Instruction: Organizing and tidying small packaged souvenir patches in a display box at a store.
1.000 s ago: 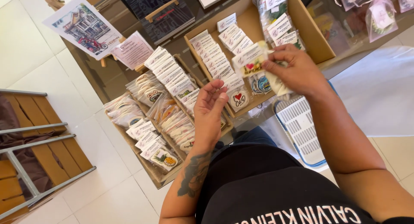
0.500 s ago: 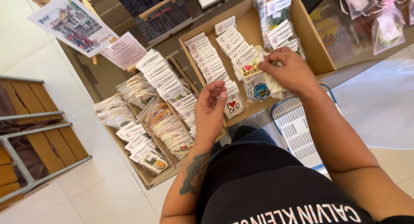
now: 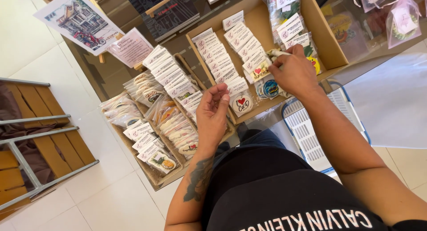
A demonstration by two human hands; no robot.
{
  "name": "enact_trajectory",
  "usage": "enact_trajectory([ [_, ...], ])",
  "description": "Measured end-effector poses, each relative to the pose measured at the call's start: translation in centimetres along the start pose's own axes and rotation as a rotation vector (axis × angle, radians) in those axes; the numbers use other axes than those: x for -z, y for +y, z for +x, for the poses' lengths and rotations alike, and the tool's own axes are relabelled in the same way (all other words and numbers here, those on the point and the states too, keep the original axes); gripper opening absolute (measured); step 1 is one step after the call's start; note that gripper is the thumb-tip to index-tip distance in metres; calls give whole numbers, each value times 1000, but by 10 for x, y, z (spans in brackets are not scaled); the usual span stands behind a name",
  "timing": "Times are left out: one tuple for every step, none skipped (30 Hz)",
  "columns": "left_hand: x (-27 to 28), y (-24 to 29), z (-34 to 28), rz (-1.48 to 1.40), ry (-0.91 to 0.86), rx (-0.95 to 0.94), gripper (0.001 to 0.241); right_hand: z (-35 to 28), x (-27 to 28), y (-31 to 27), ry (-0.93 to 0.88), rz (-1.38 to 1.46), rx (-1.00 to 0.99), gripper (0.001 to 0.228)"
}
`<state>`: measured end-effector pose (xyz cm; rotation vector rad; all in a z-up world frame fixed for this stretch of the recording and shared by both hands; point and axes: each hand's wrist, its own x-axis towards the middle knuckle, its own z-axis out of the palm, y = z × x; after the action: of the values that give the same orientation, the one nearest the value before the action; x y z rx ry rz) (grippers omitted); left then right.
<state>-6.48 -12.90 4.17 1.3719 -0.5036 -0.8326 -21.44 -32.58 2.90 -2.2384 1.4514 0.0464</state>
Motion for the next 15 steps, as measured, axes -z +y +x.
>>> enact_trajectory([
  [5, 1, -3, -1, 1, 1, 28, -2, -1, 3, -1, -1, 1, 24],
  [10, 2, -4, 42, 19, -17, 27, -2, -2, 5, 22, -8, -1, 23],
  [16, 3, -6, 84, 36, -35, 25, -2, -2, 7, 45, -16, -3, 22],
  [24, 6, -8, 84, 39, -37, 25, -6, 2, 7, 45, -16, 1, 22],
  [32, 10, -9, 178, 57, -59, 25, -9, 6, 8, 84, -19, 31, 22],
  [40, 13, -10, 273, 74, -82, 24, -12, 9, 8, 124, -22, 60, 23],
  [47, 19, -12, 273, 75, -83, 24, -21, 18, -5, 124, -22, 62, 23],
  [54, 25, -14, 358, 50, -79, 24, -30, 27, -17, 131, 7, 82, 23],
  [60, 32, -17, 444, 24, -76, 24, -39, 36, -30, 138, 36, 102, 24],
  [67, 24, -19, 443, 27, -79, 24, -48, 37, -32, 140, 36, 106, 24],
  [73, 17, -20, 547, 19, -92, 23, -57, 39, -35, 162, 133, 246, 20],
  [79, 11, -21, 650, 8, -107, 24, -65, 41, -37, 185, 229, 386, 16],
  [82, 9, -21, 649, 9, -112, 24, -73, 39, -46, 190, 229, 389, 16],
  [85, 6, -24, 748, -32, -155, 24, -82, 38, -55, 125, 355, 406, 17],
  [87, 3, -26, 847, -72, -199, 24, -90, 36, -63, 60, 481, 423, 19],
])
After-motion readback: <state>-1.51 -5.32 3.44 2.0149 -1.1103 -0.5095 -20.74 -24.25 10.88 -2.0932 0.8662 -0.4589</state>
